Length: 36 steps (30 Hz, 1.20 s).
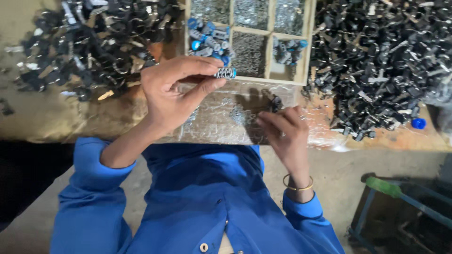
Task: The person sits at a workbench covered with piles of key blanks and a compartment tray of small metal and blue plastic parts. They repeatedly pick up a key blank and small components, fit the parts together by hand to build a key assembly, and set the finished piece down, working through the parts one at a time.
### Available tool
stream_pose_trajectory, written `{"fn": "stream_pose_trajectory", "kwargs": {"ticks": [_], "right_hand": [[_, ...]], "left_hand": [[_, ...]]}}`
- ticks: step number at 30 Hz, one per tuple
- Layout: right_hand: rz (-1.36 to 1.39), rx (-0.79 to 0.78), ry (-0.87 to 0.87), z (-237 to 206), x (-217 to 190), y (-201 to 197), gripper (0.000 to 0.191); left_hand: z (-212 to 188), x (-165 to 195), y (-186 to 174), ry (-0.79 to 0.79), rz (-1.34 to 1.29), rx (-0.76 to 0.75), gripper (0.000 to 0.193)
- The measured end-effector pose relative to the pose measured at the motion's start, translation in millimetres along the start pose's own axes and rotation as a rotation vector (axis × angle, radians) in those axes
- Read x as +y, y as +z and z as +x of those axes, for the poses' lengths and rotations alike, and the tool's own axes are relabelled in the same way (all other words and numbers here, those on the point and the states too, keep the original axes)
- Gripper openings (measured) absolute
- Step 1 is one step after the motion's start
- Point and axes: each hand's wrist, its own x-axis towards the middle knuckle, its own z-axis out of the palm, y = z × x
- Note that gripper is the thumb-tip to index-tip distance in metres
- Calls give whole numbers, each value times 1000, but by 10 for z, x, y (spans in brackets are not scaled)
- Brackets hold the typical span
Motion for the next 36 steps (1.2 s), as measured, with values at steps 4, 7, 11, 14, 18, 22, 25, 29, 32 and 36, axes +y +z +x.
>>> {"fn": "stream_pose_trajectory", "kwargs": {"ticks": [4,7,11,14,18,22,25,29,32,36], "right_hand": [[29,-44,-200,-33,-345,344,24],[-22,-84,-262,8,-610,546,37],[-181,-131,-290,74,-804,679,51],[-222,-116,-258,64,-808,674,45],[-205,-120,-248,-83,-678,552,42],[-192,-124,-383,-301,-487,464,34],[-59,-154,-358,-430,-332,456,26],[306,-38,-136,-574,-239,458,19],[450,48,-87,-605,-257,501,15],[467,26,129,-635,-367,561,17]], "left_hand": [[-300,172,-175,-65,89,72,22],[-582,251,-333,-124,139,137,24],[-971,261,-477,-158,192,214,26],[-1261,213,-494,-241,192,290,24],[-1596,144,-391,-401,112,342,23],[-1784,104,-175,-399,88,272,22],[-1841,64,33,-380,137,211,20],[-1876,-15,256,-333,203,152,21],[-1921,-70,363,-336,171,137,21],[-1973,-133,440,-359,35,145,21]]}}
